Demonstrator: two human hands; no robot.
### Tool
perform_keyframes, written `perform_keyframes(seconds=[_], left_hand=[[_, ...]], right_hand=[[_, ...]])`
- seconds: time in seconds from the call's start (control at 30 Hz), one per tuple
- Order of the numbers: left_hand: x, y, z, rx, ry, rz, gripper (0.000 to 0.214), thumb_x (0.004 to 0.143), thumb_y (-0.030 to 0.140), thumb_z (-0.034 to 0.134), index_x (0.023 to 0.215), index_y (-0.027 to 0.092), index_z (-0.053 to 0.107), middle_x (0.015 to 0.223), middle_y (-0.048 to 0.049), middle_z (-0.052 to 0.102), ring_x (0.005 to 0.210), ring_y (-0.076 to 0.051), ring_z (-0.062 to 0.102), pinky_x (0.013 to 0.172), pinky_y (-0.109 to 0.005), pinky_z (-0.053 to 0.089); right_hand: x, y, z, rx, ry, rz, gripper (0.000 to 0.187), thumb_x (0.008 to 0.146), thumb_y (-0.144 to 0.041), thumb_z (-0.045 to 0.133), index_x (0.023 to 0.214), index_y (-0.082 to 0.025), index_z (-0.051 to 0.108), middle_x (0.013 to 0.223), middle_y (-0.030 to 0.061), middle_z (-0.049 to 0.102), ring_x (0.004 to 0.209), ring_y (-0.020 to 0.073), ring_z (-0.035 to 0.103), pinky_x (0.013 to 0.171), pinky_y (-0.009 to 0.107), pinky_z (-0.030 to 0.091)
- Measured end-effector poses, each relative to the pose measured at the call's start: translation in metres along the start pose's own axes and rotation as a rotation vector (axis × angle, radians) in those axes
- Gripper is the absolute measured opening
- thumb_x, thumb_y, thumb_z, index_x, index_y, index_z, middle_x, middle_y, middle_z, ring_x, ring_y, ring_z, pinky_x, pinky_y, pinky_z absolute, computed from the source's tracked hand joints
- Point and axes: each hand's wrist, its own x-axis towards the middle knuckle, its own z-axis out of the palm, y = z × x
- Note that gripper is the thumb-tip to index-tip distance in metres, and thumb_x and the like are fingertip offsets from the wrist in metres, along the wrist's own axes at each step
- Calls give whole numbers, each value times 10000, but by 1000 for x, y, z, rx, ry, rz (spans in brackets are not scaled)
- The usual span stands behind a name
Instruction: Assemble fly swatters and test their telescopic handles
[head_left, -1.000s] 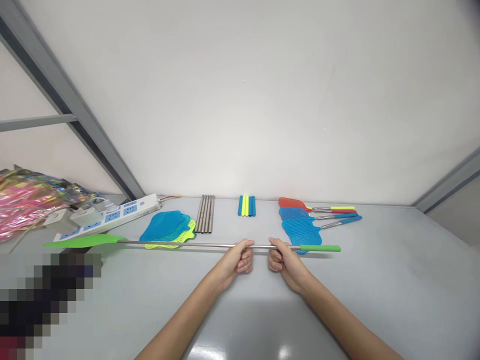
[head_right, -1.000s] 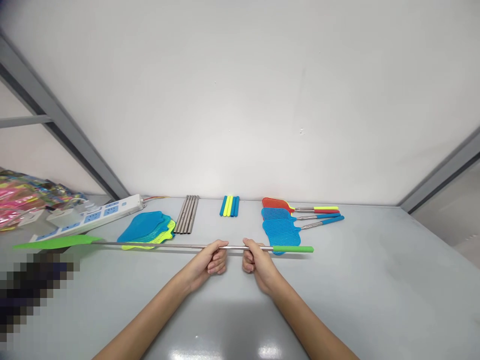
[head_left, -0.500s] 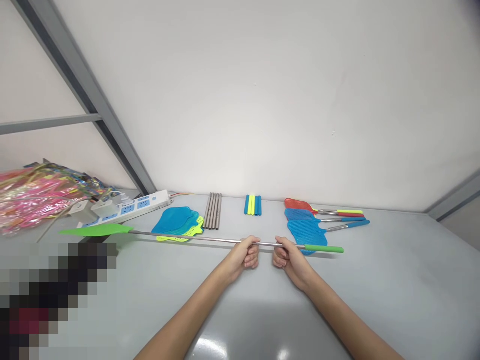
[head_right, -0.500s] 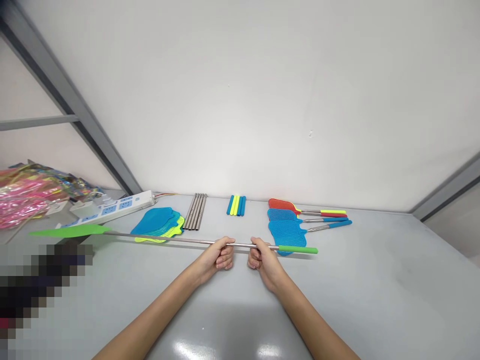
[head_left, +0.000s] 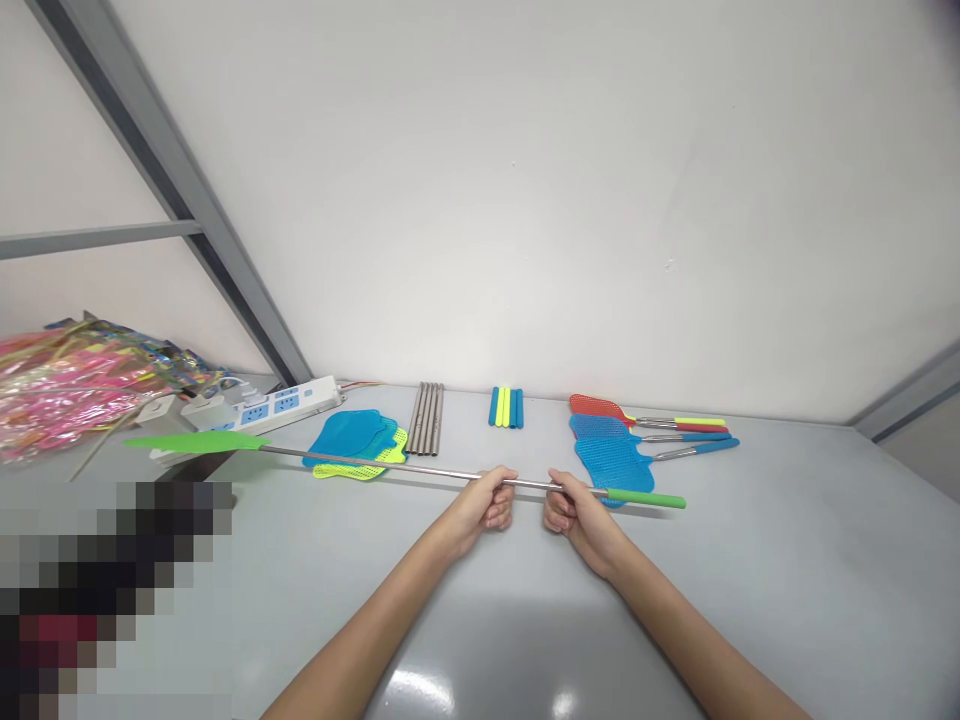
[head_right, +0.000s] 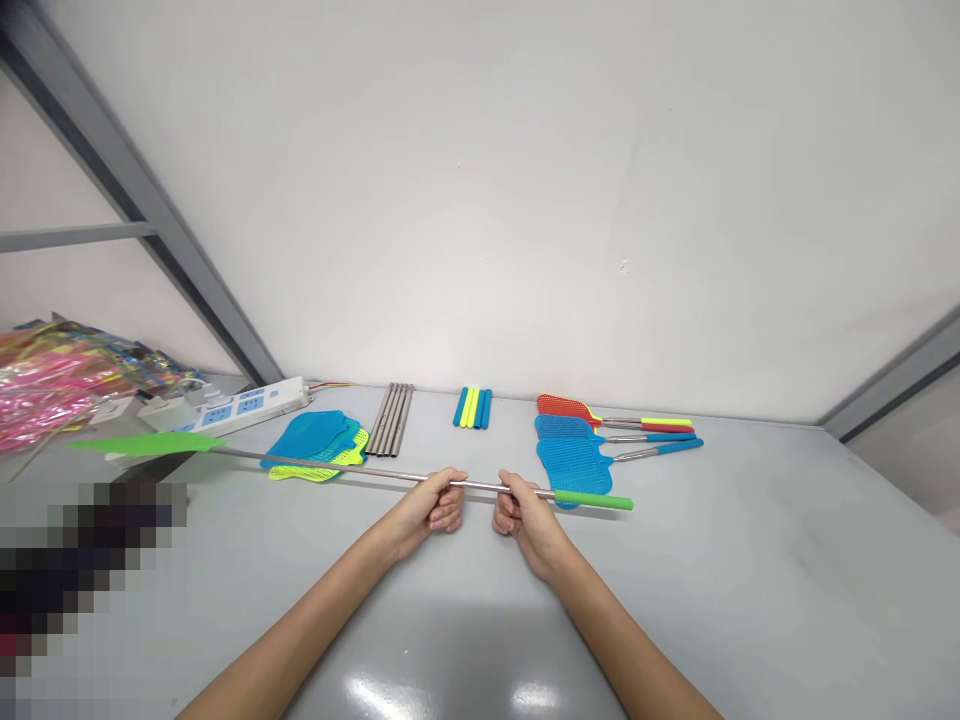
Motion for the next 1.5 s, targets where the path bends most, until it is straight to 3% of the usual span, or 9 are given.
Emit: perform_keyframes(seconds=[0.33, 0.57, 1.5], left_hand=[[1, 0, 1, -10, 23, -28, 356, 706, 330, 386, 415, 192, 234, 304, 90, 186, 290, -47, 163, 422, -225, 267], [0, 4, 2, -1, 26, -79, 338, 698, 337, 374, 431, 193, 224, 310, 98, 164, 289, -45, 165, 444, -222, 296], [-13, 31, -1, 77, 109, -139, 367, 711, 328, 396, 429, 191, 207, 323, 101, 148, 292, -33, 138, 464, -205, 324]], right_hand=[[0, -1, 2, 2, 29, 20, 389, 712, -375, 477, 416, -178, 321, 408, -73, 213, 360, 63, 259, 426, 248, 222], [2, -3, 3, 39, 151, 45, 333, 679, -317, 490, 447, -194, 284, 403, -83, 199, 342, 60, 213, 392, 243, 214], [1, -22, -7, 87, 187, 94, 174, 631, -267, 507, 576, -191, 361, 425, -102, 203, 335, 36, 161, 364, 211, 109]])
